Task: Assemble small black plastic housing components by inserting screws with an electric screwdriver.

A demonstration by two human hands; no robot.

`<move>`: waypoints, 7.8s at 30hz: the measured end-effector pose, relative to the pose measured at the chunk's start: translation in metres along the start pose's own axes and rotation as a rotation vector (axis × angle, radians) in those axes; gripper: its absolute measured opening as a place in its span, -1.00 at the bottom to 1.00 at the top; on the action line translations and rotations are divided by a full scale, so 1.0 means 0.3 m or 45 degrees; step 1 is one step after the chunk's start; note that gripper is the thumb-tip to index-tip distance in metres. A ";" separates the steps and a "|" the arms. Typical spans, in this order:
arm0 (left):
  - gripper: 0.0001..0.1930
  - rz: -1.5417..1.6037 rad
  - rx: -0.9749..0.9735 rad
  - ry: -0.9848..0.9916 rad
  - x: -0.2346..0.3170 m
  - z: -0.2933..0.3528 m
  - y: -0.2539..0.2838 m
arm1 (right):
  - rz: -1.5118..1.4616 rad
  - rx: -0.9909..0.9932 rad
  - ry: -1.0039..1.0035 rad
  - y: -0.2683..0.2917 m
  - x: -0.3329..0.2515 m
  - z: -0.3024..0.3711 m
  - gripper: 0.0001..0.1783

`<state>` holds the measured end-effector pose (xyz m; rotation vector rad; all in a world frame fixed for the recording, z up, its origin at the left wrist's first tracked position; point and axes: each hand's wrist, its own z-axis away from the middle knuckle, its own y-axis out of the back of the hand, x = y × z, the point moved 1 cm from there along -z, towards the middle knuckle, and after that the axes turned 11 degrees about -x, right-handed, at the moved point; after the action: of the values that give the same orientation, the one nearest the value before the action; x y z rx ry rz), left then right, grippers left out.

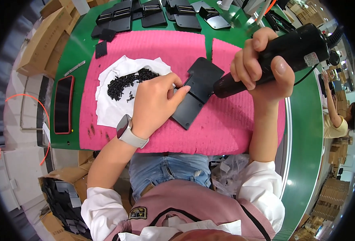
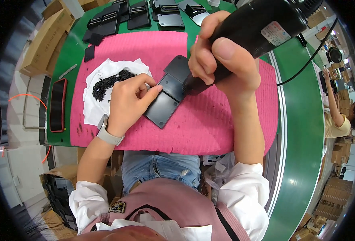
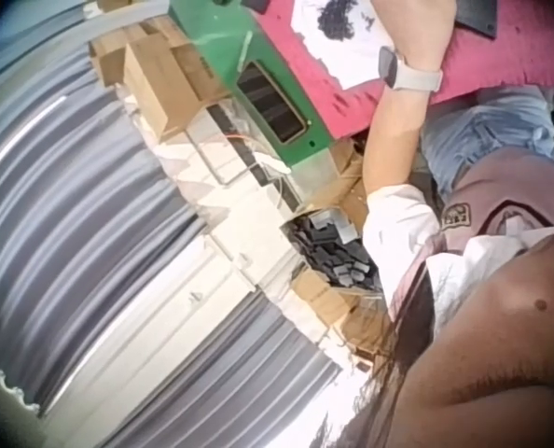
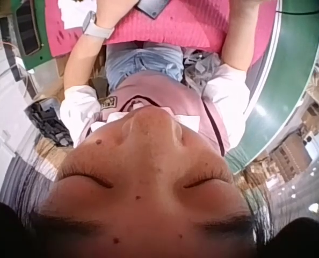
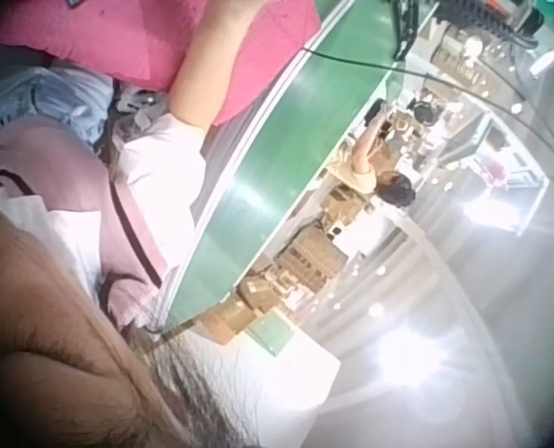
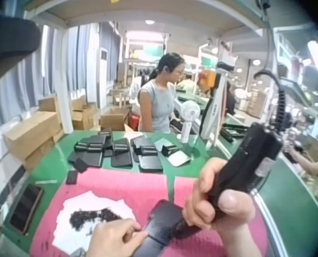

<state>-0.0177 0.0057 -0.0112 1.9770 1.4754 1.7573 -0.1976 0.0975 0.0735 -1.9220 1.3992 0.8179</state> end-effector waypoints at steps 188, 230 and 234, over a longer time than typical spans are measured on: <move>-0.84 -0.937 0.099 0.352 -0.129 0.128 0.240 | 1.508 -0.195 -0.449 -0.088 0.091 0.150 -0.72; -0.84 1.303 -0.227 0.395 -0.016 -0.031 0.066 | -0.146 0.226 0.332 -0.039 -0.021 -0.104 -0.53; -0.84 1.322 -0.144 0.355 -0.016 -0.034 0.066 | -0.195 0.173 0.295 -0.032 -0.021 -0.143 -0.53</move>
<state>-0.0139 -0.0128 0.0012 2.7487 0.2723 2.4361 -0.1846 0.0703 0.1061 -2.0374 1.3796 0.4276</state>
